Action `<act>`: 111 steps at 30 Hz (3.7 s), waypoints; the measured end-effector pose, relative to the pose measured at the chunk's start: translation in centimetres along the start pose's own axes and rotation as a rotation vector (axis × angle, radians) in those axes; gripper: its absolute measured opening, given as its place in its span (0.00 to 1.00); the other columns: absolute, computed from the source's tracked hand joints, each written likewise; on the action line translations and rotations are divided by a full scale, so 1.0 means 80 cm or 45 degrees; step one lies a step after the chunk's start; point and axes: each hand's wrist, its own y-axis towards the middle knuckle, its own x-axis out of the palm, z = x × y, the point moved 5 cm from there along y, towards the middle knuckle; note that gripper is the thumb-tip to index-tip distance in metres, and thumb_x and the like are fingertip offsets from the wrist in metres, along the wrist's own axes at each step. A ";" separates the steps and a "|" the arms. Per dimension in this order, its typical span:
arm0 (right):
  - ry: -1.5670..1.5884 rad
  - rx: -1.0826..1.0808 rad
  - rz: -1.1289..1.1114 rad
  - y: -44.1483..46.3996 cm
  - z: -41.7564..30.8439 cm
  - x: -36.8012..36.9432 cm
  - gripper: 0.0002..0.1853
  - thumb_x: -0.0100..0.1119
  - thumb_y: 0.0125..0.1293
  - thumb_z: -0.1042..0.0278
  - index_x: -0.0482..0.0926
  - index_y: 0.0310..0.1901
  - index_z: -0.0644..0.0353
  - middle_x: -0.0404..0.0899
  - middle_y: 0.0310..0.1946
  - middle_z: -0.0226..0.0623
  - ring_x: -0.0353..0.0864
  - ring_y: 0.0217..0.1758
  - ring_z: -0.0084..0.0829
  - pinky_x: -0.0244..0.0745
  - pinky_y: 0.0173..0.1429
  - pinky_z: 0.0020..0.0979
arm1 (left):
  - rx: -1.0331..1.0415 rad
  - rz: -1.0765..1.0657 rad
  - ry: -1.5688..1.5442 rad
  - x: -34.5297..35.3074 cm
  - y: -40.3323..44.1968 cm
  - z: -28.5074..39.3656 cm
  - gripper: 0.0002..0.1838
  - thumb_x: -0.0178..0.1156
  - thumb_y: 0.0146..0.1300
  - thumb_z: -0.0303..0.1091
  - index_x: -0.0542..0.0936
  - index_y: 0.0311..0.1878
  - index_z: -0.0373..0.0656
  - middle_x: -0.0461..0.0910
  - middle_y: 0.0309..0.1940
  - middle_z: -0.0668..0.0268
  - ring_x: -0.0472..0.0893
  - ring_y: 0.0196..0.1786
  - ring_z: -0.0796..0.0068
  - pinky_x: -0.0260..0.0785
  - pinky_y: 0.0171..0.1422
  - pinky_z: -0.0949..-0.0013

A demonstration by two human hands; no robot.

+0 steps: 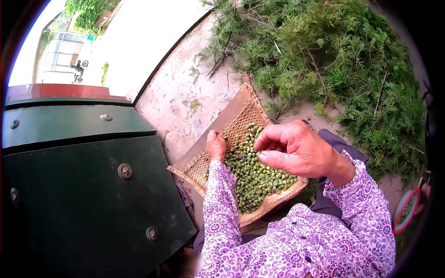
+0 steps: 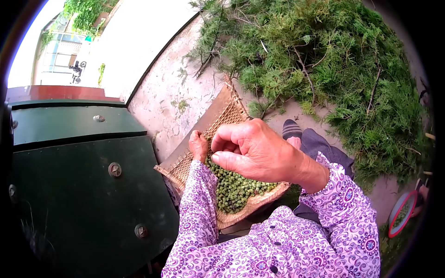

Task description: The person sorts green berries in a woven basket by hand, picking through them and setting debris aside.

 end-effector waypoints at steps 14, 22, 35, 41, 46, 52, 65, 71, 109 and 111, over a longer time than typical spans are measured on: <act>-0.052 0.072 -0.095 0.001 -0.003 0.002 0.07 0.58 0.57 0.73 0.75 0.36 0.66 0.76 0.26 0.29 0.73 0.31 0.16 0.70 0.35 0.20 | 0.025 -0.282 0.349 0.016 0.015 0.017 0.07 0.53 0.52 0.28 0.77 0.36 0.45 0.77 0.33 0.57 0.77 0.36 0.58 0.70 0.41 0.59; 0.048 0.079 -0.065 0.000 0.004 -0.001 0.07 0.57 0.59 0.72 0.74 0.37 0.65 0.75 0.26 0.27 0.71 0.31 0.14 0.68 0.34 0.19 | -0.475 0.425 -0.921 -0.082 0.053 -0.079 0.32 0.60 0.54 0.37 0.61 0.61 0.35 0.68 0.54 0.56 0.69 0.55 0.66 0.64 0.56 0.65; 0.044 -0.039 -0.055 0.013 0.002 0.001 0.08 0.56 0.59 0.70 0.75 0.35 0.67 0.76 0.26 0.29 0.72 0.29 0.17 0.69 0.35 0.22 | -0.454 -0.536 0.407 -0.014 -0.153 0.045 0.37 0.56 0.53 0.55 0.59 0.65 0.53 0.47 0.67 0.53 0.47 0.65 0.37 0.50 0.58 0.32; 0.024 -0.108 -0.093 0.016 0.007 0.011 0.11 0.55 0.59 0.67 0.77 0.36 0.68 0.78 0.26 0.33 0.74 0.30 0.20 0.71 0.36 0.25 | -0.315 -0.521 0.334 -0.013 -0.181 0.063 0.28 0.57 0.54 0.50 0.67 0.54 0.44 0.65 0.54 0.52 0.69 0.51 0.48 0.63 0.52 0.49; 0.016 -0.030 -0.118 0.013 0.006 0.009 0.10 0.55 0.60 0.66 0.77 0.35 0.66 0.75 0.24 0.30 0.72 0.28 0.19 0.72 0.35 0.24 | -0.264 -0.581 0.168 -0.007 -0.230 0.092 0.26 0.55 0.55 0.48 0.69 0.53 0.43 0.68 0.49 0.52 0.72 0.49 0.50 0.65 0.51 0.52; 0.038 -0.022 -0.119 0.010 0.014 0.009 0.10 0.55 0.61 0.64 0.76 0.34 0.64 0.74 0.24 0.28 0.72 0.27 0.17 0.72 0.30 0.21 | 0.087 -0.706 0.014 -0.030 -0.258 0.077 0.23 0.55 0.54 0.47 0.76 0.49 0.43 0.74 0.45 0.51 0.73 0.49 0.51 0.66 0.54 0.57; -0.133 0.161 -0.118 0.003 0.109 0.032 0.10 0.56 0.59 0.64 0.75 0.31 0.63 0.74 0.22 0.28 0.72 0.23 0.17 0.71 0.27 0.20 | -0.080 0.096 -0.430 -0.316 -0.226 0.050 0.21 0.61 0.55 0.37 0.74 0.50 0.37 0.75 0.46 0.59 0.76 0.45 0.69 0.68 0.50 0.69; -0.509 0.289 0.077 -0.031 0.210 0.063 0.23 0.57 0.52 0.58 0.73 0.45 0.67 0.78 0.39 0.45 0.78 0.40 0.32 0.72 0.47 0.29 | -0.419 0.308 -1.143 -0.323 -0.236 0.024 0.16 0.57 0.60 0.37 0.75 0.48 0.38 0.78 0.36 0.65 0.76 0.37 0.77 0.70 0.40 0.75; -0.824 0.316 -0.161 -0.014 0.312 0.239 0.45 0.73 0.34 0.54 0.65 0.57 0.59 0.72 0.48 0.50 0.70 0.52 0.43 0.65 0.58 0.35 | -0.387 0.416 -2.118 -0.401 -0.191 0.033 0.16 0.49 0.65 0.41 0.74 0.45 0.37 0.78 0.39 0.59 0.76 0.36 0.72 0.69 0.39 0.72; -0.792 0.203 -0.143 -0.019 0.310 0.258 0.44 0.73 0.34 0.57 0.65 0.56 0.60 0.72 0.44 0.50 0.71 0.50 0.45 0.67 0.55 0.37 | -0.389 0.396 -2.124 -0.398 -0.189 0.034 0.15 0.50 0.65 0.41 0.75 0.44 0.37 0.78 0.38 0.59 0.76 0.35 0.72 0.69 0.39 0.72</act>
